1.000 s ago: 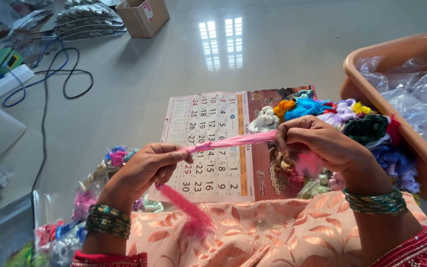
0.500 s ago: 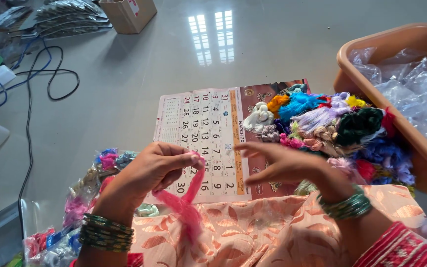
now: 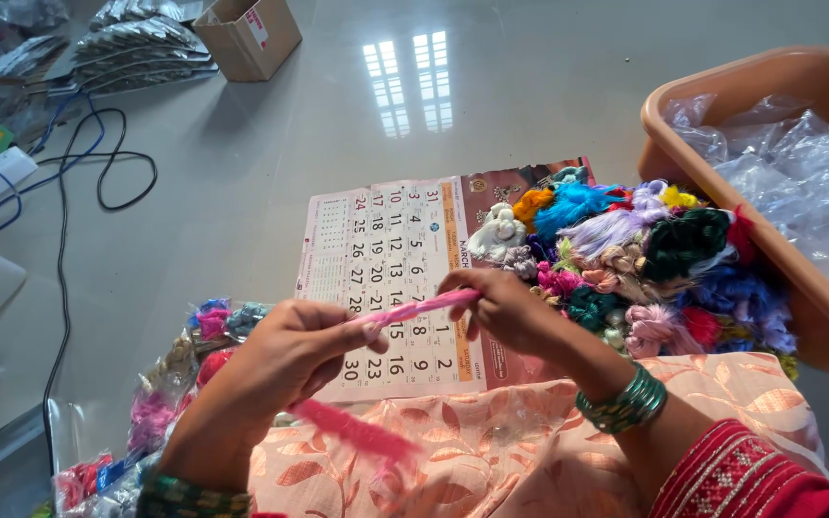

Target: Sorting and preparing bundles of colorful thread for packaging.

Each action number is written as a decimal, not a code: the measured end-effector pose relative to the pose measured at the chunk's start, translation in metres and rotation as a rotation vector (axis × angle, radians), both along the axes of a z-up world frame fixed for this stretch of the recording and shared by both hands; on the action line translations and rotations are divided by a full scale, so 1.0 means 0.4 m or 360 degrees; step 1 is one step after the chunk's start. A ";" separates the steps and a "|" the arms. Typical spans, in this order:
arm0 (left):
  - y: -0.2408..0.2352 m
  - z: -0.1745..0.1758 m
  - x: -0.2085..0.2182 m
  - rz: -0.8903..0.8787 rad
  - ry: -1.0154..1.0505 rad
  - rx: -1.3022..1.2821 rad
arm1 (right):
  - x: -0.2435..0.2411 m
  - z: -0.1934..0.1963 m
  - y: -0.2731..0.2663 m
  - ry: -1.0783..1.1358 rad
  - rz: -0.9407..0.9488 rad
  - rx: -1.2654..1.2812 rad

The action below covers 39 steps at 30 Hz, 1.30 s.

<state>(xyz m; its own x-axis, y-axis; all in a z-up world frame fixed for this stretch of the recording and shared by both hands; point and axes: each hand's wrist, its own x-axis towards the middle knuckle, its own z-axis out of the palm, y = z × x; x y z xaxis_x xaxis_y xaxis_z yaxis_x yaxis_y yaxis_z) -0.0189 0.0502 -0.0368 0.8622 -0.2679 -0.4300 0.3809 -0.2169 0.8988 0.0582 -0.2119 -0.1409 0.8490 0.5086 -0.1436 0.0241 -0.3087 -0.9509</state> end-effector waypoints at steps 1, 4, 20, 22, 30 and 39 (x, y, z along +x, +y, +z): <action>0.003 0.006 -0.008 -0.0008 -0.0006 0.0001 | 0.008 0.008 -0.016 -0.0006 -0.0008 0.0001; 0.014 0.032 -0.032 0.0031 0.0008 -0.0036 | 0.047 -0.007 -0.068 -0.0017 -0.0150 -0.0142; -0.038 0.064 -0.035 0.0026 0.0002 -0.0007 | -0.086 0.087 0.018 -0.0187 0.0787 0.0083; -0.047 0.036 -0.030 -0.0019 0.0014 -0.0046 | -0.117 0.074 0.066 -0.0322 0.0861 0.0363; -0.036 0.043 -0.036 -0.0078 0.0005 -0.0047 | -0.012 -0.044 0.044 0.0240 0.0090 0.0189; -0.007 0.068 -0.050 -0.0025 -0.0030 -0.0021 | 0.185 -0.162 -0.263 0.0258 -0.0058 -0.0580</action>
